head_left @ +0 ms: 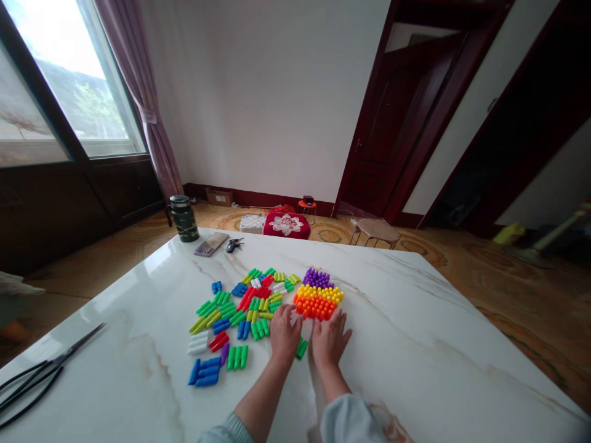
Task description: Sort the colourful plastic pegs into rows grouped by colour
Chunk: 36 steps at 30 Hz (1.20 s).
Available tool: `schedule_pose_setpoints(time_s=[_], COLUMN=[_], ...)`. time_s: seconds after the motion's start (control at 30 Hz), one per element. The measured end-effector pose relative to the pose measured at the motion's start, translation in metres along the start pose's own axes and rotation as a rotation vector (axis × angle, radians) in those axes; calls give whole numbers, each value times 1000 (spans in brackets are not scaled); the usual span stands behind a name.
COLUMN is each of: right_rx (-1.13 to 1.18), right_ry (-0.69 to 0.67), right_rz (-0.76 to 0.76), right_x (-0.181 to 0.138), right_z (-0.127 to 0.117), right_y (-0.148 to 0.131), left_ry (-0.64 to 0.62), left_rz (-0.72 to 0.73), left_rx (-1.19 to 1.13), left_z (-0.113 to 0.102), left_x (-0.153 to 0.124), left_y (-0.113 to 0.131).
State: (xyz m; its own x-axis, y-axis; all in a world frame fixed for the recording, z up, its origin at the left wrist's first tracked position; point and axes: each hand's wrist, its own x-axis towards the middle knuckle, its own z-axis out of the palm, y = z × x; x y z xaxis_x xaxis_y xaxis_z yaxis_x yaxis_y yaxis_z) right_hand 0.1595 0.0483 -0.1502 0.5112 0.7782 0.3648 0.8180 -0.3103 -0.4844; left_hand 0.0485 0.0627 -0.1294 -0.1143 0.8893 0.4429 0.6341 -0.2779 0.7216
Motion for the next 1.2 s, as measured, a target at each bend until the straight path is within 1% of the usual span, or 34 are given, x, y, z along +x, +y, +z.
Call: schedule_pose_setpoints(time_s=[0.1, 0.2, 0.33, 0.4, 0.47, 0.57, 0.83, 0.93, 1.0, 1.1, 1.13, 1.2], right_rx=[65, 126, 157, 148, 144, 162, 191, 228, 308, 482, 536, 617], right_ry=[94, 190, 252, 235, 191, 141, 121, 138, 178, 302, 325, 304], right_rz=[-15, -50, -100, -103, -111, -142, -197, -193, -164, -72, -33, 57], right_x=[-5, -7, -5, -4, -5, -7, -6, -6, -6, 0, 5, 19], right_z=[1, -3, -16, -23, -28, -32, -27, -25, -23, -20, -18, -14], right_y=[5, 8, 7, 5, 2, -1, -1, 2, 4, 10, 13, 21], left_ry=[-15, -34, -102, -137, -165, -191, -218, -202, -168, -35, 15, 71], left_rz=[3, 18, 32, 27, 26, 31, 65, 76, 68, 21, 2, -21], left_rx=[-40, -35, 44, 88, 122, 152, 142, 119, 48, -135, -180, -203], left_z=[0, -2, -7, -9, -10, -11, -14, -12, -9, -3, -1, 2], left_x=[0, 0, 0, 0, 0, 0, 1, 0, 0, -1, -1, -2], left_y=[-1, 1, 6, 8, 10, 12, 15, 13, 9, 1, -1, -6])
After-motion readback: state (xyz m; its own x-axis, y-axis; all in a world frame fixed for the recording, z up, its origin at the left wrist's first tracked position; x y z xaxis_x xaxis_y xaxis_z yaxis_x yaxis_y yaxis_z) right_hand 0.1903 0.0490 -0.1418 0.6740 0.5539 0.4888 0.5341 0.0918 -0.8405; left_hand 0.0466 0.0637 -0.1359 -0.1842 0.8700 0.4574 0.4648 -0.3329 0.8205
